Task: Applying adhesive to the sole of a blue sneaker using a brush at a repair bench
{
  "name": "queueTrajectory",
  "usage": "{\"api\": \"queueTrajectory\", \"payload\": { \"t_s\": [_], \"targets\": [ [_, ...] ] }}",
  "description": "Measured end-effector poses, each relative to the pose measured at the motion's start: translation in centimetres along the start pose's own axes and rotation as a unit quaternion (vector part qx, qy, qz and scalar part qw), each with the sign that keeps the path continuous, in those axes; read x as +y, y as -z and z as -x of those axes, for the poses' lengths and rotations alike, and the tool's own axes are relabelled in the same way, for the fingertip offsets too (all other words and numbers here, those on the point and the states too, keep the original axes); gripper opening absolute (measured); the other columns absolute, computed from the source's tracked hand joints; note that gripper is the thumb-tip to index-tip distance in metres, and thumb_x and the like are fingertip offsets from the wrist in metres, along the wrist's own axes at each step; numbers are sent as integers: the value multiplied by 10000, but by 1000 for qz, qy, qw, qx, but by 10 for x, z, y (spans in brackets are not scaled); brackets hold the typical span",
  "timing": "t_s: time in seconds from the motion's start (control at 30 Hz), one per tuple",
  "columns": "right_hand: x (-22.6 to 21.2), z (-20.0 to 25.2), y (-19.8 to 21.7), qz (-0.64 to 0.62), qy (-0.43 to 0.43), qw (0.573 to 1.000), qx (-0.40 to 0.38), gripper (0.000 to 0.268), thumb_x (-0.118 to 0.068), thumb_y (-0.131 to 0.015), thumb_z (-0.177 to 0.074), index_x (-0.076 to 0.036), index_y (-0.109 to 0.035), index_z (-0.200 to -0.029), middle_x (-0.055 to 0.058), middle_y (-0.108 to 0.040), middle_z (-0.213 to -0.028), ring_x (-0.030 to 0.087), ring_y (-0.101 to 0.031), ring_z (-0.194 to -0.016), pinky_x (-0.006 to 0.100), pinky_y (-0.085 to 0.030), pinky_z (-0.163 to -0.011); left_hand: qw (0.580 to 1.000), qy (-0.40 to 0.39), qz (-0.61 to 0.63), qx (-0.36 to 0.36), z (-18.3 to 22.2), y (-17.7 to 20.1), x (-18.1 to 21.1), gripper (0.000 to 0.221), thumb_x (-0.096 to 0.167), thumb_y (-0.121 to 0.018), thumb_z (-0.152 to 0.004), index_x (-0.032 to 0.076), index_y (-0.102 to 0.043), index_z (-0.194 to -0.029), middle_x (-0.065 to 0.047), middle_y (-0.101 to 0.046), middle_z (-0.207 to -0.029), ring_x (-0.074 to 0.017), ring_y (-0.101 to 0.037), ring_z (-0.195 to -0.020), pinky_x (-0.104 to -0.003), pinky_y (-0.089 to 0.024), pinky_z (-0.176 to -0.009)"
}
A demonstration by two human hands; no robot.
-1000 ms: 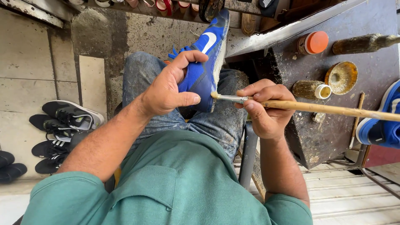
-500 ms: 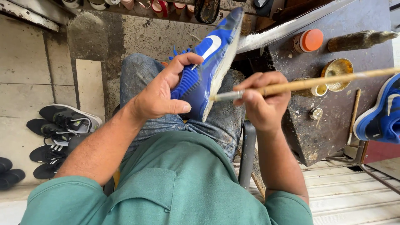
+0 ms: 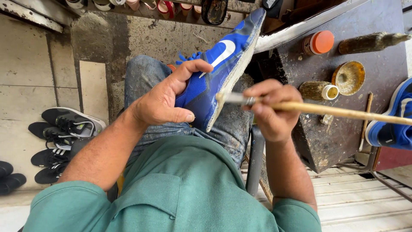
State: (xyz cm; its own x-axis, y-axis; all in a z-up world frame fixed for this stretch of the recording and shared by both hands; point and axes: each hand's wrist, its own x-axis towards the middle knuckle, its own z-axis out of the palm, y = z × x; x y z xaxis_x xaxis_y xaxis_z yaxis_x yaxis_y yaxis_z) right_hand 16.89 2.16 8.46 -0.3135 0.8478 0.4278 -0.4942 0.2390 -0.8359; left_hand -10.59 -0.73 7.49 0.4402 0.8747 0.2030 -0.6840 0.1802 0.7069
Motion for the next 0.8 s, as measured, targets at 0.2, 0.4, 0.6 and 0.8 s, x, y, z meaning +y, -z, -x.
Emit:
{"api": "queueTrajectory", "payload": {
  "t_s": [0.2, 0.4, 0.6, 0.8],
  "targets": [
    [-16, -13, -6, -15, -36, 997, -67, 230, 80, -726, -840, -51, -543, -886, 334, -696, -1014, 307, -785, -835, 347, -675, -757, 1000, 1, -2, -1, -2, 8, -7, 916, -32, -799, -761, -7, -320, -1542, -171, -623, -1325, -180, -646, -1155, -320, -595, -948],
    [-20, -9, -15, -23, -49, 996, -76, 220, 106, -729, -822, -49, -579, -866, 344, -712, -1018, 338, -796, -849, 360, -677, -752, 1000, -2, -13, 8, -2, 9, -8, 902, -33, -799, -765, 4, -336, -1538, -169, -625, -1323, -174, -646, -1142, -319, -605, -940],
    [-18, -16, -6, 20, -37, 997, -68, 217, 85, -710, -868, -50, -542, -897, 336, -697, -1036, 302, -777, -853, 352, -669, -769, 999, 8, -10, 34, -3, 5, -10, 907, -22, -819, -754, 14, -339, -1523, -160, -621, -1273, -186, -648, -1104, -338, -621, -917],
    [-44, -29, -28, 159, -24, 964, -211, 91, -27, -668, -913, -62, -623, -843, 248, -740, -993, 274, -773, -795, 326, -652, -712, 995, 25, -53, 86, 0, 13, -10, 885, 58, -792, -766, 82, -313, -1509, -130, -528, -1316, -188, -602, -1123, -323, -570, -947]
  ]
}}
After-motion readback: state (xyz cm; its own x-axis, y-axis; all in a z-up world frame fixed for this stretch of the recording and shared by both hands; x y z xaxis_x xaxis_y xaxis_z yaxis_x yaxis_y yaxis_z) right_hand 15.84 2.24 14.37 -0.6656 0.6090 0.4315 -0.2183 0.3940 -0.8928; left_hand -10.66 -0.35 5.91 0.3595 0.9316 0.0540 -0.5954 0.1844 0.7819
